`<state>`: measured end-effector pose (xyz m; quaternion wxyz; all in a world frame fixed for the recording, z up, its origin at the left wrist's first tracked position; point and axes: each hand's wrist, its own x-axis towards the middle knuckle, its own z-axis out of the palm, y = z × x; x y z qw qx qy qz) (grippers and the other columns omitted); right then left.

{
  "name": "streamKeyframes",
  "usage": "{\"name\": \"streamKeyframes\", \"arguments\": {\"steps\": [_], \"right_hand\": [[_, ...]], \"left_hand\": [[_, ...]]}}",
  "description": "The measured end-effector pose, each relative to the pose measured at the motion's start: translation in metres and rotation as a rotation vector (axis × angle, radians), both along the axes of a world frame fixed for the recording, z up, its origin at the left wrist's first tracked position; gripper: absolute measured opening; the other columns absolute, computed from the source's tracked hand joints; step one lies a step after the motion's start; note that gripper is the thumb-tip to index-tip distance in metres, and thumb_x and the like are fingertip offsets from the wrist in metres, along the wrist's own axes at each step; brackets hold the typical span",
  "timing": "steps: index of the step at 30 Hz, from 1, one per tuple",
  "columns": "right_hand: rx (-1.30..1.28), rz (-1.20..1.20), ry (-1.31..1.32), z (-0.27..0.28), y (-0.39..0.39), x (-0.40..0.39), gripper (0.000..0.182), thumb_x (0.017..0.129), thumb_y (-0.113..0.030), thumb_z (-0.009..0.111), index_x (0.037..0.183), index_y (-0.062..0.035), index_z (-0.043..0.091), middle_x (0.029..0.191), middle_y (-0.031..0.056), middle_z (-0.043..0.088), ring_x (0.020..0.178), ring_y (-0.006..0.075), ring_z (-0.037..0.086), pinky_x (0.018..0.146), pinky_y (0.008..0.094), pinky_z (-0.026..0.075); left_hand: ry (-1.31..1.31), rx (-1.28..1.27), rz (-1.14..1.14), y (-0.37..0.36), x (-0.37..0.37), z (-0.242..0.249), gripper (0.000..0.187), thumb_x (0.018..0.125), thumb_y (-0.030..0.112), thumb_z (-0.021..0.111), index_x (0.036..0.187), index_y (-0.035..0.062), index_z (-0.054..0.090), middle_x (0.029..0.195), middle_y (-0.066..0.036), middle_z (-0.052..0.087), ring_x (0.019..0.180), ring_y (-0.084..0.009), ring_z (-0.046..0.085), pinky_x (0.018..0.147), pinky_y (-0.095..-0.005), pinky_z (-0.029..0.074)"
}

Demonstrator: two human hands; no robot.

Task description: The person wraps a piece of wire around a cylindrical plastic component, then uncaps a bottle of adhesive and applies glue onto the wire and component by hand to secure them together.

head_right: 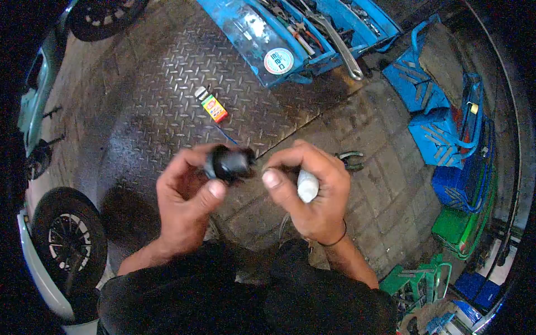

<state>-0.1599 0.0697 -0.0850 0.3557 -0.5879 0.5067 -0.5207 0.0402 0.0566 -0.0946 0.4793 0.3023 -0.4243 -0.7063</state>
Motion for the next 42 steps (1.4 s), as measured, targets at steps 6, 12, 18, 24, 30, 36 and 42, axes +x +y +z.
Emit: {"name": "streamKeyframes", "arguments": {"steps": [6, 12, 18, 24, 30, 36, 42], "right_hand": [[0.105, -0.010, 0.002, -0.070, 0.009, -0.007, 0.026, 0.090, -0.027, 0.068, 0.094, -0.0021, 0.062, 0.092, 0.0076, 0.054, 0.084, 0.0202, 0.057, 0.075, 0.0310, 0.043], [0.372, 0.097, 0.424, -0.167, 0.042, 0.004, 0.033, 0.087, -0.039, 0.072, 0.100, -0.0093, 0.064, 0.103, 0.0114, 0.053, 0.091, 0.0335, 0.060, 0.077, 0.0417, 0.049], [0.304, 0.216, 0.430, -0.199, 0.040, 0.012, 0.035, 0.080, -0.034, 0.078, 0.101, -0.0092, 0.064, 0.100, 0.0120, 0.054, 0.089, 0.0352, 0.060, 0.075, 0.0438, 0.050], [0.246, 0.278, 0.550, -0.202, 0.040, 0.011, 0.039, 0.078, -0.030, 0.080, 0.104, -0.0062, 0.063, 0.099, 0.0122, 0.055, 0.091, 0.0356, 0.060, 0.076, 0.0448, 0.050], [0.320, 0.272, 0.499, -0.197, 0.039, 0.011, 0.048, 0.078, -0.022, 0.080, 0.117, -0.0059, 0.057, 0.105, 0.0149, 0.054, 0.099, 0.0398, 0.058, 0.082, 0.0466, 0.048], [0.325, 0.269, 0.514, -0.179, 0.039, 0.002, 0.072, 0.074, 0.001, 0.074, 0.139, -0.0086, 0.042, 0.119, 0.0170, 0.055, 0.111, 0.0412, 0.056, 0.091, 0.0474, 0.048], [0.584, 0.303, 0.499, -0.119, 0.028, -0.024, 0.070, 0.073, 0.007, 0.068, 0.138, -0.0072, 0.044, 0.122, 0.0184, 0.056, 0.104, 0.0382, 0.061, 0.090, 0.0425, 0.050]], "left_hand": [[-0.186, 0.083, 0.378, -0.019, 0.023, -0.006, 0.036, 0.091, 0.010, 0.067, 0.119, -0.0034, 0.049, 0.116, -0.018, 0.062, 0.103, -0.0342, 0.068, 0.092, -0.0439, 0.053], [-0.220, 0.286, 0.357, -0.008, 0.043, -0.039, 0.039, 0.094, 0.014, 0.064, 0.126, -0.0044, 0.051, 0.114, -0.017, 0.063, 0.103, -0.0335, 0.068, 0.091, -0.0413, 0.053], [0.132, 0.567, 0.030, 0.002, 0.036, -0.036, 0.041, 0.102, 0.035, 0.054, 0.125, 0.0008, 0.052, 0.116, -0.013, 0.066, 0.100, -0.0308, 0.070, 0.082, -0.0362, 0.055], [0.130, 0.584, -0.145, 0.004, 0.023, -0.014, 0.051, 0.099, 0.048, 0.053, 0.125, 0.0049, 0.046, 0.104, -0.020, 0.066, 0.090, -0.0322, 0.071, 0.072, -0.0364, 0.056], [0.106, 0.539, -0.166, 0.005, 0.022, -0.001, 0.059, 0.090, 0.051, 0.066, 0.119, 0.0055, 0.044, 0.099, -0.021, 0.066, 0.079, -0.0357, 0.072, 0.062, -0.0373, 0.059], [0.120, 0.454, -0.138, 0.007, 0.023, 0.006, 0.059, 0.084, 0.042, 0.077, 0.116, 0.0057, 0.043, 0.099, -0.020, 0.066, 0.075, -0.0363, 0.072, 0.059, -0.0393, 0.059], [0.069, 0.338, -0.086, 0.008, 0.026, 0.005, 0.052, 0.080, 0.022, 0.080, 0.111, 0.0022, 0.045, 0.100, -0.019, 0.065, 0.077, -0.0323, 0.072, 0.063, -0.0379, 0.060]]}}
